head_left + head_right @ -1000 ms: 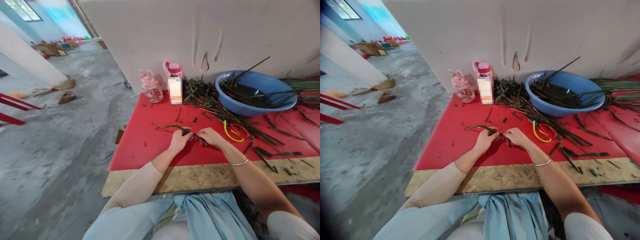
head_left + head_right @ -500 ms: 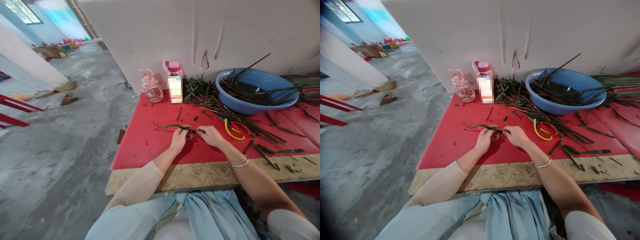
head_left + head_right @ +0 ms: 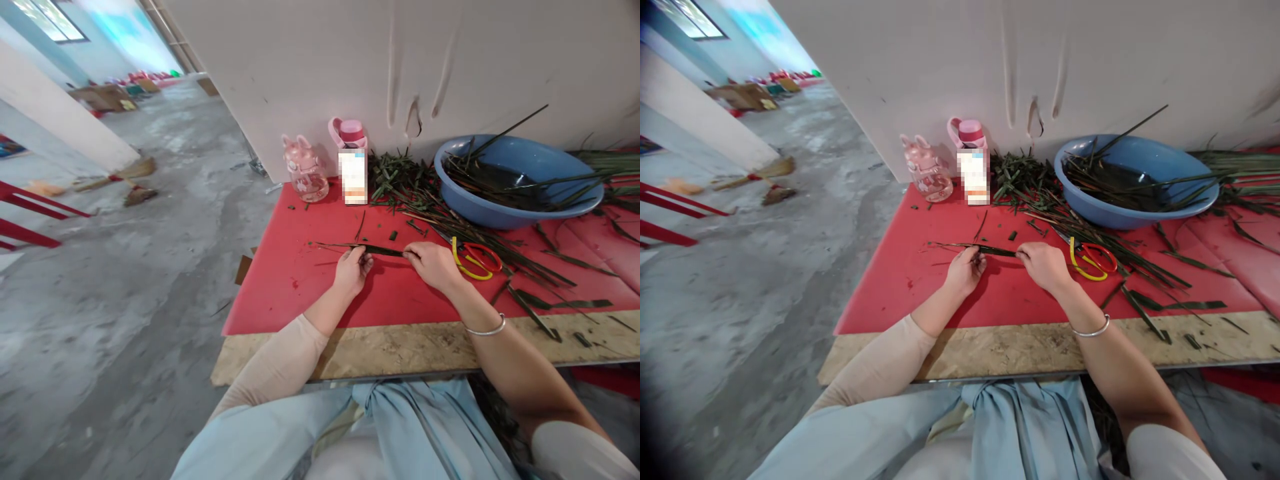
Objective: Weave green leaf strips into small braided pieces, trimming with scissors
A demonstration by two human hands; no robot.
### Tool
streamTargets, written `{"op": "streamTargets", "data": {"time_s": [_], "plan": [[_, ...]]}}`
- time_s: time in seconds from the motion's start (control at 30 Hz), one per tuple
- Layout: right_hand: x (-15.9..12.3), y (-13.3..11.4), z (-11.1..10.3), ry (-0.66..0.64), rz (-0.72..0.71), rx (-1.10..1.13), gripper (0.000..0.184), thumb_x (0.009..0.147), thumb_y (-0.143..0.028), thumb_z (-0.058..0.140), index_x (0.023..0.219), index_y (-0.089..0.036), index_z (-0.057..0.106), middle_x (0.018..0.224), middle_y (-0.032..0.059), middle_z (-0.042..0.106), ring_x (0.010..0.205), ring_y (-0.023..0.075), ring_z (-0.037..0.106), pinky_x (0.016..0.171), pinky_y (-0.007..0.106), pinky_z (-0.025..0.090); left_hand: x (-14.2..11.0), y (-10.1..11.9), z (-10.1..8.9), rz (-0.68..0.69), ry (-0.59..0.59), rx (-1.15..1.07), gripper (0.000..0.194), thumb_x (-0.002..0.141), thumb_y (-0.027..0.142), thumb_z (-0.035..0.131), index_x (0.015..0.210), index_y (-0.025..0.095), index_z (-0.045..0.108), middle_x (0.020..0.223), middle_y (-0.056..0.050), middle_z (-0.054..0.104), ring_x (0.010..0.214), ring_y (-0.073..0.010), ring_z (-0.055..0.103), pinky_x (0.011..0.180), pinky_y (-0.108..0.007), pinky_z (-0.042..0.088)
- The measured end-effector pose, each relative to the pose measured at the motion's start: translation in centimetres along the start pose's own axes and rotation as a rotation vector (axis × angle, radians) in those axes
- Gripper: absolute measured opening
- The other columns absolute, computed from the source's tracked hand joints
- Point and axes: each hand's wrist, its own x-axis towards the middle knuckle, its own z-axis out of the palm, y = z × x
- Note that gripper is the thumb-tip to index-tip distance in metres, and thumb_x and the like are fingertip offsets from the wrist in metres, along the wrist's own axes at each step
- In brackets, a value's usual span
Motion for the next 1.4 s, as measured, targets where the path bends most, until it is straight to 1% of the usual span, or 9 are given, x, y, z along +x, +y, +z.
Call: {"op": "streamTargets", "data": {"time_s": [0.13, 0.2, 0.27, 0.4, 0.5, 0.57, 0.8, 1.03, 1.4], "plan": [[-0.8, -1.7, 0.1, 0.277, -0.129, 0.100, 0.023, 0.086, -0.032, 0.053, 0.101, -0.020, 0.065, 0.107, 0.0110, 0.064, 0.105, 0.0258, 0.054, 0.093, 0.040, 0.038, -0.1, 0.0, 0.1, -0.023, -0.006, -0.051, 0.011, 0.070, 0.016, 0.065, 0.071, 0.015, 0.054, 0.057, 0.003, 0.056, 0.052, -0.0048, 0.054, 0.056, -0.016, 0.048], [-1.5, -3.0, 0.6, 0.232, -0.179, 0.209, 0.020, 0.086, -0.035, 0.052, 0.089, -0.021, 0.066, 0.093, 0.0097, 0.065, 0.093, 0.0227, 0.056, 0.087, 0.037, 0.041, -0.2, 0.0, 0.3, -0.038, 0.006, -0.090, 0.010, 0.072, 0.015, 0.064, 0.071, 0.015, 0.054, 0.058, 0.003, 0.057, 0.053, -0.0047, 0.055, 0.058, -0.016, 0.048], [-2.0, -4.3, 1.5, 0.078, -0.159, 0.372, 0.023, 0.086, -0.040, 0.052, 0.078, -0.021, 0.064, 0.075, 0.0058, 0.062, 0.074, 0.0175, 0.055, 0.073, 0.031, 0.043, -0.4, 0.0, 0.4, -0.058, 0.024, -0.102, 0.010, 0.072, 0.016, 0.064, 0.070, 0.015, 0.054, 0.059, 0.003, 0.058, 0.054, -0.0046, 0.056, 0.059, -0.016, 0.049], [-1.7, -5.6, 4.2, -0.163, 0.201, 0.871, 0.038, 0.080, -0.056, 0.055, 0.070, -0.020, 0.055, 0.053, -0.0025, 0.050, 0.045, 0.0098, 0.041, 0.044, 0.024, 0.033, -1.0, -0.4, 0.6, -0.111, -0.017, -0.045, 0.015, 0.071, 0.023, 0.067, 0.069, 0.016, 0.054, 0.060, 0.002, 0.059, 0.051, -0.0058, 0.055, 0.052, -0.017, 0.046], [-0.9, -5.3, 5.5, -0.110, 0.473, 1.162, 0.042, 0.075, -0.062, 0.057, 0.075, -0.021, 0.051, 0.047, -0.0055, 0.045, 0.036, 0.0087, 0.035, 0.034, 0.023, 0.026, -1.6, -0.9, 0.6, -0.110, -0.083, -0.061, 0.014, 0.068, 0.023, 0.069, 0.071, 0.016, 0.057, 0.062, 0.002, 0.061, 0.054, -0.0079, 0.056, 0.053, -0.019, 0.046], [-0.5, -4.9, 5.7, -0.010, 0.546, 1.255, 0.041, 0.072, -0.060, 0.063, 0.077, -0.021, 0.051, 0.048, -0.0063, 0.046, 0.036, 0.0086, 0.036, 0.033, 0.022, 0.027, -2.0, -1.2, 0.6, -0.119, -0.100, -0.066, 0.014, 0.066, 0.021, 0.071, 0.073, 0.017, 0.059, 0.066, 0.002, 0.063, 0.058, -0.0090, 0.058, 0.056, -0.020, 0.046], [-0.2, -4.7, 5.5, 0.105, 0.552, 1.487, 0.032, 0.064, -0.043, 0.075, 0.074, -0.019, 0.056, 0.051, -0.0058, 0.053, 0.042, 0.0077, 0.043, 0.037, 0.020, 0.030, -2.5, -1.5, 0.9, -0.159, -0.151, -0.086, 0.011, 0.069, 0.022, 0.067, 0.075, 0.016, 0.060, 0.063, 0.002, 0.061, 0.058, -0.0089, 0.057, 0.061, -0.021, 0.047], [0.4, -3.8, 5.5, 0.315, 0.655, 1.588, 0.036, 0.059, -0.041, 0.076, 0.076, -0.021, 0.053, 0.062, -0.0068, 0.058, 0.049, 0.0086, 0.049, 0.039, 0.020, 0.036, -2.3, -1.1, 1.1, -0.194, -0.077, -0.140, 0.008, 0.071, 0.018, 0.065, 0.075, 0.016, 0.058, 0.065, 0.001, 0.061, 0.061, -0.0088, 0.058, 0.061, -0.021, 0.045], [0.7, -3.1, 4.2, 0.322, 0.800, 1.520, 0.019, 0.073, -0.039, 0.059, 0.069, -0.020, 0.055, 0.056, -0.0014, 0.061, 0.043, 0.0130, 0.052, 0.040, 0.026, 0.039, -2.6, -1.3, 1.2, -0.204, -0.080, -0.124, 0.013, 0.068, 0.018, 0.066, 0.074, 0.016, 0.055, 0.061, 0.001, 0.059, 0.058, -0.0096, 0.058, 0.059, -0.022, 0.045]]}}
